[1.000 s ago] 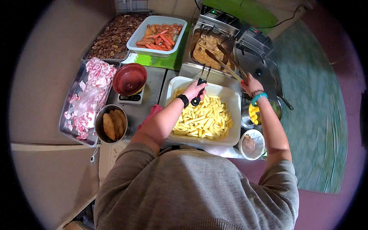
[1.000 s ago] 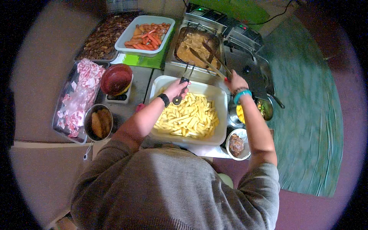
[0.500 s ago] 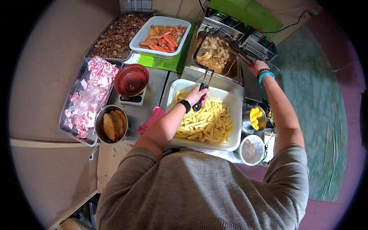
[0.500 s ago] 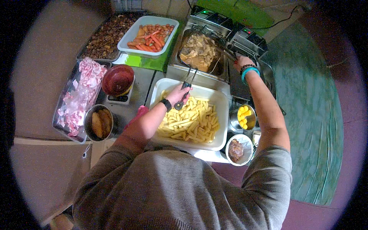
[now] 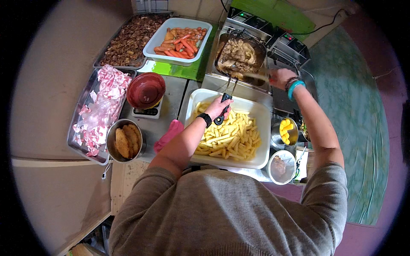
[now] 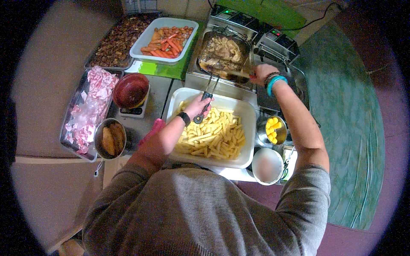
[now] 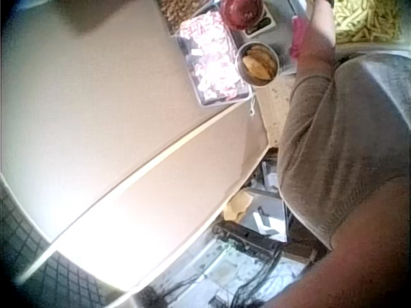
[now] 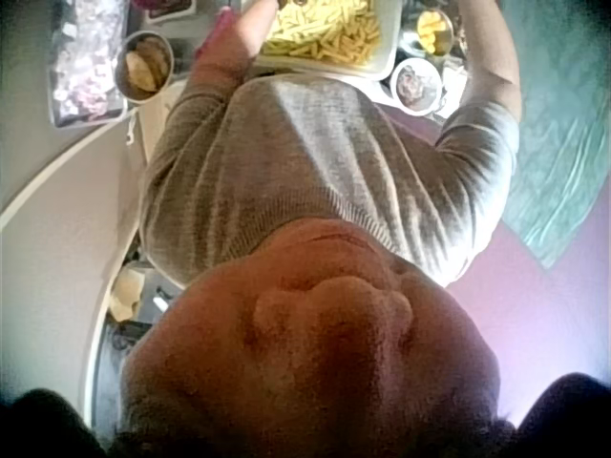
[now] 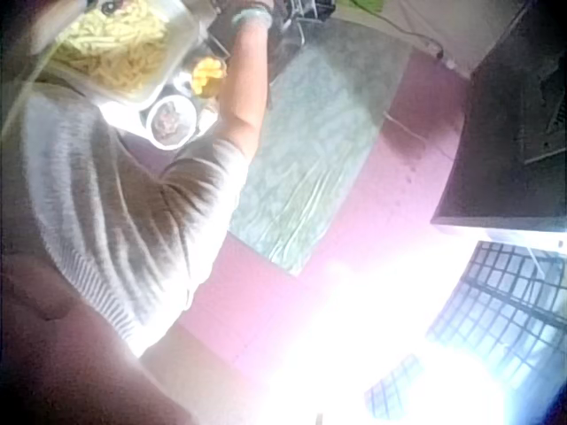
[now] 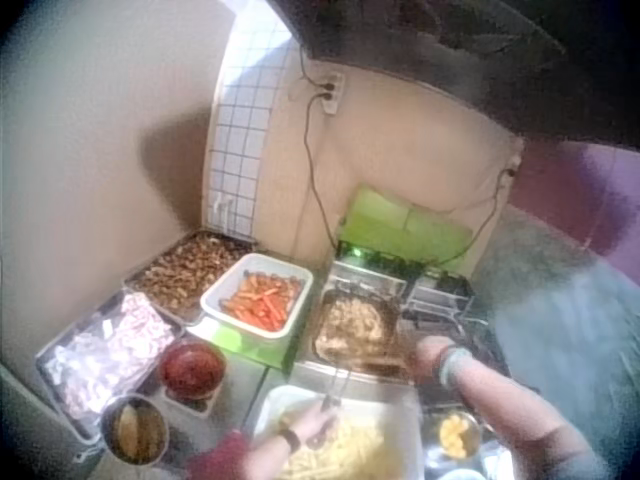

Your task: The person assembles a food order by placing lettuce and fried meat into a paper container, then adding french fries and sliced onions. They use tongs to handle the food items and a deep fryer basket to retrieve the fries.

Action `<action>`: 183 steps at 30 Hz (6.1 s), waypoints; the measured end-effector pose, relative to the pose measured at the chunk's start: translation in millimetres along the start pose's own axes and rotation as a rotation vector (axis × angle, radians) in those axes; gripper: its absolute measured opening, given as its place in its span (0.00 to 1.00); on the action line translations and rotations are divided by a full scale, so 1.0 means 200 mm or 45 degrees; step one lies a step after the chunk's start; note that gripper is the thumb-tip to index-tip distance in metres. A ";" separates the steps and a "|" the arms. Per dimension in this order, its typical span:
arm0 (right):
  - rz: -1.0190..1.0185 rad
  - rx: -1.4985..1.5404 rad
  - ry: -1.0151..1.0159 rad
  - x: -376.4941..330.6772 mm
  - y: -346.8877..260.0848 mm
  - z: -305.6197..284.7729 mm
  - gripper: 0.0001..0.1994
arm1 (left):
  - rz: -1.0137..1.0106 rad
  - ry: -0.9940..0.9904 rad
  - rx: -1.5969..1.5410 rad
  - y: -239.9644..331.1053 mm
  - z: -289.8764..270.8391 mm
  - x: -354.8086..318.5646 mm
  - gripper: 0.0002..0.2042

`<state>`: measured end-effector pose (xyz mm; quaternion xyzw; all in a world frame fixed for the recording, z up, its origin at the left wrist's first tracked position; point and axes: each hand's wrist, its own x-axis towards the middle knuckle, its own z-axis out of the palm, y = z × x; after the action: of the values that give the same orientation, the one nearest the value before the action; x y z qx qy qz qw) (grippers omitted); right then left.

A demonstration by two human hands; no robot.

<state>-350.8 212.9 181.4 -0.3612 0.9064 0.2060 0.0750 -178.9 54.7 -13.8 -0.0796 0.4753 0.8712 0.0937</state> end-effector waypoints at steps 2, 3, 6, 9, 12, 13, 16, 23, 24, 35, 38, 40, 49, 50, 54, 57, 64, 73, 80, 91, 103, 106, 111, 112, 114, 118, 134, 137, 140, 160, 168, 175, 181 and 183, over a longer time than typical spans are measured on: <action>0.096 -0.018 -0.010 0.00 0.01 0.07 0.17 | -0.006 0.000 -0.009 0.00 0.02 0.01 0.09; 0.153 -0.030 0.004 0.03 0.06 0.09 0.16 | -0.010 0.000 -0.013 0.00 0.03 0.01 0.09; 0.470 0.116 0.287 0.09 0.30 0.15 0.15 | -0.009 -0.012 0.007 0.01 0.05 0.03 0.09; 0.346 0.130 0.178 0.00 0.17 0.01 0.17 | -0.015 0.017 -0.017 -0.01 0.01 0.01 0.09; 0.188 -0.081 0.077 -0.07 0.05 0.01 0.15 | -0.015 0.023 0.013 0.01 0.03 0.01 0.09; 0.207 -0.132 0.060 -0.06 0.03 0.00 0.14 | -0.020 0.029 0.036 0.01 0.03 0.01 0.09; 0.239 -0.243 0.070 0.01 0.02 -0.07 0.12 | -0.005 0.038 0.064 0.00 0.02 0.01 0.09; 0.248 -0.071 0.207 0.11 0.14 -0.12 0.14 | -0.002 0.012 -0.002 0.00 0.03 0.02 0.09; 0.154 -0.074 0.131 0.08 0.04 -0.09 0.15 | -0.013 0.021 -0.008 0.00 0.02 0.01 0.09; 0.278 0.098 0.127 0.06 0.06 -0.09 0.22 | -0.013 0.026 -0.026 -0.02 0.01 0.02 0.09; 0.206 -0.032 -0.074 0.07 0.01 -0.01 0.22 | -0.008 0.005 -0.051 -0.01 0.02 0.03 0.09; 0.307 0.025 0.025 0.13 0.11 0.01 0.18 | 0.007 0.010 -0.042 -0.01 0.04 0.04 0.09; 0.319 0.106 0.326 -0.18 0.15 0.02 0.22 | -0.042 -0.006 -0.068 -0.01 0.03 0.03 0.11; 0.391 0.093 0.231 -0.21 0.15 0.07 0.22 | -0.050 -0.007 -0.080 0.00 0.03 0.03 0.11; 0.407 0.134 0.329 -0.36 0.16 0.13 0.21 | -0.057 -0.032 -0.129 0.02 0.04 0.01 0.11; 0.342 0.332 0.704 -0.44 0.13 0.26 0.19 | -0.071 -0.036 -0.162 0.00 0.05 0.03 0.10; 0.511 0.411 0.501 -0.57 -0.11 0.26 0.19 | -0.059 -0.070 -0.191 0.02 0.05 0.04 0.10; 0.593 0.593 0.608 -0.68 -0.23 0.31 0.17 | -0.039 -0.053 -0.215 0.00 0.08 0.05 0.11; 0.484 0.708 0.536 -0.74 -0.05 0.49 0.18 | 0.017 -0.065 -0.175 -0.01 0.12 0.05 0.12; 0.963 1.366 0.148 -1.81 0.87 0.82 0.20 | 0.021 0.117 0.044 0.04 0.14 -0.01 0.14; 0.723 0.589 -0.124 -1.35 1.25 1.50 0.29 | -0.118 0.094 -0.154 0.10 0.20 -0.03 0.13; 0.810 0.665 0.075 -1.39 1.65 1.77 0.28 | -0.130 0.004 -0.177 0.12 0.25 0.08 0.13; 1.180 2.882 0.608 -1.16 1.50 1.32 0.22 | -0.121 0.115 -0.176 0.13 0.22 -0.01 0.13; 1.148 3.100 0.563 -1.13 1.50 1.27 0.22 | -0.117 0.107 -0.156 0.12 0.22 0.00 0.12; 1.043 3.153 0.305 -1.06 1.65 1.36 0.22 | -0.100 0.071 -0.115 0.14 0.27 0.05 0.12; 1.113 3.019 -0.183 -0.82 1.68 1.35 0.17 | -0.104 0.177 -0.095 0.14 0.29 0.03 0.12; 0.902 2.203 0.997 -1.16 1.41 1.33 0.14 | -0.103 -0.125 -0.275 0.20 0.17 0.05 0.10; 0.519 2.545 1.053 -1.09 1.16 1.19 0.15 | -0.075 -0.208 -0.327 0.22 0.18 0.05 0.09; 0.315 2.730 0.997 -1.04 0.72 0.85 0.16 | -0.026 -0.244 -0.365 0.24 0.18 0.06 0.08; 0.543 2.168 0.557 -0.18 0.20 0.53 0.12 | -0.025 -0.273 -0.326 0.52 0.16 -0.13 0.10; 0.409 0.649 0.400 0.17 0.28 0.72 0.14 | -0.062 -0.330 -0.341 0.68 0.20 -0.05 0.10; 0.391 0.497 0.283 0.21 0.12 0.51 0.11 | -0.181 -0.304 -0.476 0.78 0.23 -0.01 0.10; 0.346 1.454 -0.252 0.18 0.18 0.52 0.10 | -0.155 -0.326 -0.440 0.80 0.19 0.02 0.10; 0.350 1.895 -0.401 0.13 0.17 0.50 0.07 | -0.141 -0.335 -0.424 0.83 0.19 0.02 0.10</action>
<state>-394.1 260.7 94.9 -0.0661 0.8215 -0.4012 0.3998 -225.0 -0.8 139.6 -0.0055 0.3035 0.9341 0.1881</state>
